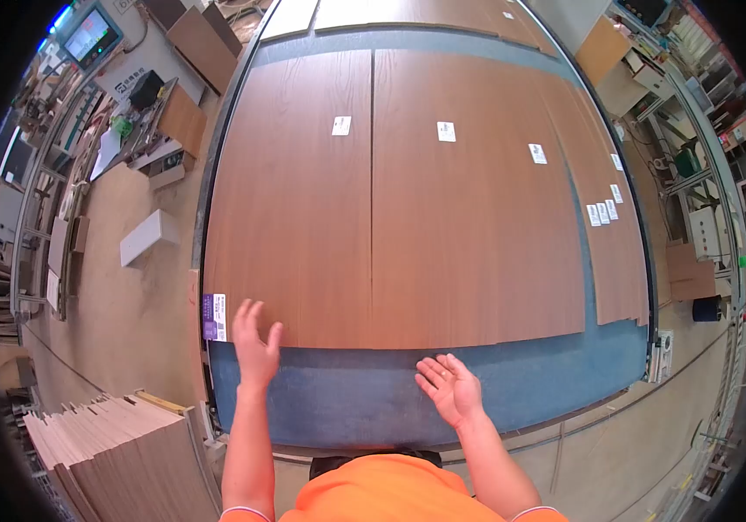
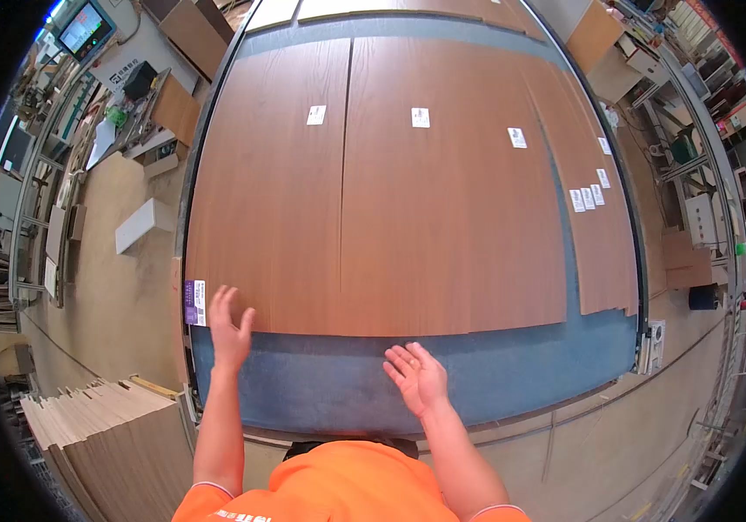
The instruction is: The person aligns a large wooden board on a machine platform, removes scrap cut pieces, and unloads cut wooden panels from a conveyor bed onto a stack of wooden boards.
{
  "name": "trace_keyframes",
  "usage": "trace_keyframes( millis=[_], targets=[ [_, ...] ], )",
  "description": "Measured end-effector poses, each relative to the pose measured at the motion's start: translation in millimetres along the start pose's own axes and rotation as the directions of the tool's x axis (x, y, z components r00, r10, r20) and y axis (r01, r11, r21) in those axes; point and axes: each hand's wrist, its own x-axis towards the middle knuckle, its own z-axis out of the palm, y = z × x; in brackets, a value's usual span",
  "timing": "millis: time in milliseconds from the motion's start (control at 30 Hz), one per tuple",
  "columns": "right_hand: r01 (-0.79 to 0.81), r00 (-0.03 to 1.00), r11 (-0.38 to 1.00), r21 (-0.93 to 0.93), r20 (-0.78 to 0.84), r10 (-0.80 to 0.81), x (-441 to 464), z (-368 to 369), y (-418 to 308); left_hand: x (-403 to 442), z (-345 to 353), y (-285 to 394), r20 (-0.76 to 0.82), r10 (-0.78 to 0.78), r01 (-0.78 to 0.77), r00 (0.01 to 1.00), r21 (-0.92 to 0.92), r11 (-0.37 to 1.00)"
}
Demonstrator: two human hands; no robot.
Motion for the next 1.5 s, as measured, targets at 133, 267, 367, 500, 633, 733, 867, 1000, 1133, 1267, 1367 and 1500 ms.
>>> trace_keyframes(
  millis=[133, 267, 367, 500, 633, 733, 867, 1000, 1133, 1267, 1367, 1500],
  targets=[
    [0.01, 0.994, 1.0, -0.028, 0.11, -0.007, -2, 15, 30, 5, -26, -70, -0.15, -0.101, 0.135, 0.984, 0.238, 0.962],
    [0.072, 0.997, 0.97, -0.231, 0.031, -0.067, -21, 27, 54, 10, -10, -104, -0.169, -0.153, 0.19, 0.974, 0.235, 0.953],
    [0.173, 0.983, 0.976, -0.129, 0.077, -0.164, -18, 35, 56, 12, -24, -100, -0.086, -0.168, 0.188, 0.982, 0.38, 0.906],
    [0.494, 0.849, 0.798, -0.347, -0.007, -0.528, -2, 29, -2, 10, 16, -97, -0.112, -0.072, 0.105, 0.991, 0.318, 0.942],
    [0.058, 0.998, 0.97, -0.238, 0.05, -0.048, 2, 38, 32, 9, 9, -85, -0.015, -0.054, 0.056, 0.998, 0.379, 0.924],
    [-0.074, 0.971, 0.986, -0.147, 0.216, 0.105, 14, 76, 90, 13, -28, -66, 0.175, -0.084, 0.028, 0.981, 0.301, 0.953],
    [0.017, 0.993, 0.998, -0.061, 0.121, -0.009, 24, 91, 109, 1, -30, -84, 0.359, 0.06, -0.165, 0.931, 0.269, 0.949],
    [-0.052, 0.997, 0.99, 0.13, 0.064, 0.044, 23, 100, 100, -11, -27, -90, 0.274, 0.092, -0.17, 0.957, 0.276, 0.946],
    [0.003, 0.997, 0.995, 0.102, 0.083, -0.011, 25, 86, 106, -18, -28, -84, 0.237, 0.108, -0.183, 0.966, 0.32, 0.93],
    [0.11, 0.993, 0.986, 0.123, 0.039, -0.116, 12, 61, 72, 2, 0, -49, 0.273, 0.198, -0.264, 0.941, 0.229, 0.937],
    [0.049, 0.987, 0.974, -0.22, 0.158, -0.014, 18, 69, 68, 15, -24, -55, 0.269, 0.131, -0.201, 0.954, 0.252, 0.946],
    [0.459, 0.865, 0.651, -0.605, 0.136, -0.484, 26, 18, 18, 3, -18, -68, 0.248, 0.021, -0.089, 0.969, 0.269, 0.959]
  ],
)
